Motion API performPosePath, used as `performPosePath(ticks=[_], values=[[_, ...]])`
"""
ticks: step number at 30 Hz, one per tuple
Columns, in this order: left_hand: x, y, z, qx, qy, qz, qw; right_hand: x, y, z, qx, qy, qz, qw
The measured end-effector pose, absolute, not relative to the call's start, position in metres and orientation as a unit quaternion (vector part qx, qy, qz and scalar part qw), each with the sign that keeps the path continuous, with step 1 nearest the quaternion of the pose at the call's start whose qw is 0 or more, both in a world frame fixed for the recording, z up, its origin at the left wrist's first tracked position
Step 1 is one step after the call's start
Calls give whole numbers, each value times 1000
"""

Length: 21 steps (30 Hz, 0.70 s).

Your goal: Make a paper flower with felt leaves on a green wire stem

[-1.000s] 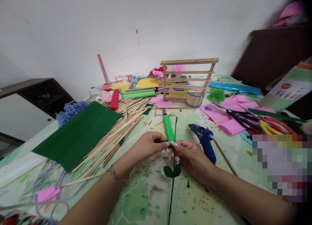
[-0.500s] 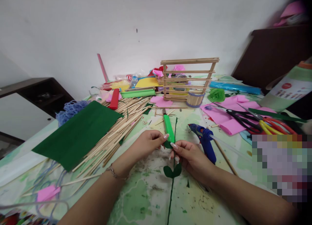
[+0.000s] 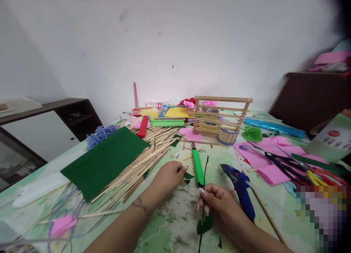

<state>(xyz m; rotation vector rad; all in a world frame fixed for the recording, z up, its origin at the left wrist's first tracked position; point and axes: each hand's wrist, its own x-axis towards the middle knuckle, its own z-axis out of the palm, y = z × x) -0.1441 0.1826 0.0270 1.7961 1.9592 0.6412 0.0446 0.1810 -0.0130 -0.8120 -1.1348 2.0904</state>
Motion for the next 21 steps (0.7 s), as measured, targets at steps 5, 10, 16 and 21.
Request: performPosePath(ticks=[5, 10, 16, 21], values=[[-161, 187, 22, 617, 758, 201, 67, 42, 181, -17, -320, -440, 777, 317], [-176, 215, 35, 600, 776, 195, 7, 42, 181, -19, -309, -445, 777, 321], [-164, 300, 48, 597, 779, 190, 30, 36, 183, -33, -296, -450, 774, 331], [-143, 347, 32, 578, 792, 185, 66, 35, 192, -43, -295, -465, 774, 312]])
